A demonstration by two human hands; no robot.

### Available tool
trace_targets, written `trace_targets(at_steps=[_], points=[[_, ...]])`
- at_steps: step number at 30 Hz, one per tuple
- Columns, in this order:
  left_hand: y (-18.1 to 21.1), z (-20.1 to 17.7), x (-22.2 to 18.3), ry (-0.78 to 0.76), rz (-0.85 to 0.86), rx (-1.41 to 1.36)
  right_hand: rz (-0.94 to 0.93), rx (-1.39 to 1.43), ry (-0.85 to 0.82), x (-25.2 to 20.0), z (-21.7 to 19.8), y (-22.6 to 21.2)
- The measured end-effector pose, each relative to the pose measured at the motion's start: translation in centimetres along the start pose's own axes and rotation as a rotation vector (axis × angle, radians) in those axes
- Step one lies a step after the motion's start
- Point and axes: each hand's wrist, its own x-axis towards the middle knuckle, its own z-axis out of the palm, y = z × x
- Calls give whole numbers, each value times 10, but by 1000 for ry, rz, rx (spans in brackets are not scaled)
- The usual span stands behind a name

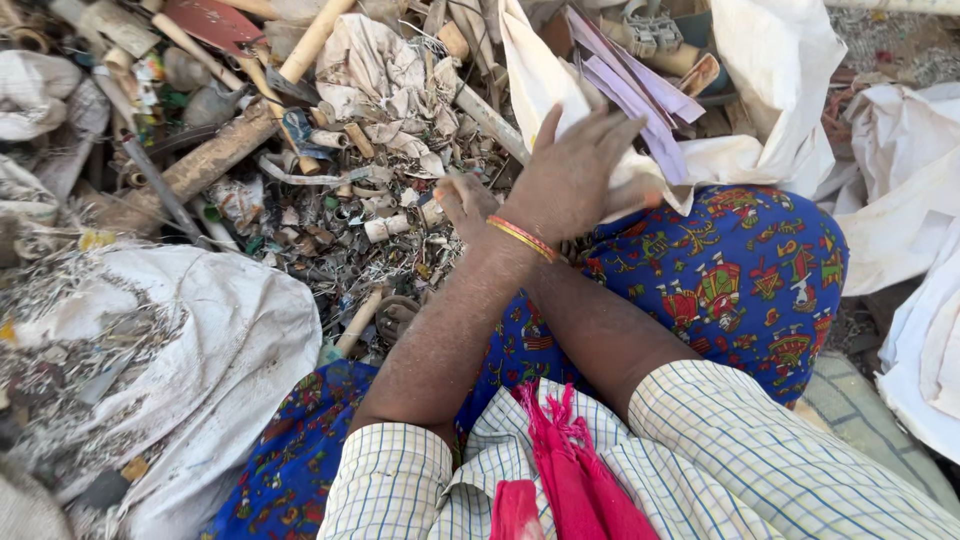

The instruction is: The person sits on the ground and sorts through a pile of miscellaneous scrap materials by hand, picking up and examining individual items including plastic waste, papers, and small metallic components.

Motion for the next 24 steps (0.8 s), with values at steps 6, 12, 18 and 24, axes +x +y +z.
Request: trace_targets(at_steps=[6,12,18,24], points=[[7,2,-27,-262,-149,122,-152,-61,-124,4,3,-4],[2,15,-42,-126,-169,121,-180,-113,-223,4,5,-2],[4,14,-43,-140,-283,99,37,-112,-341,-1,-13,-24],[0,8,-30,-28,-454,-1,116,184,-379,-9,-56,-43]])
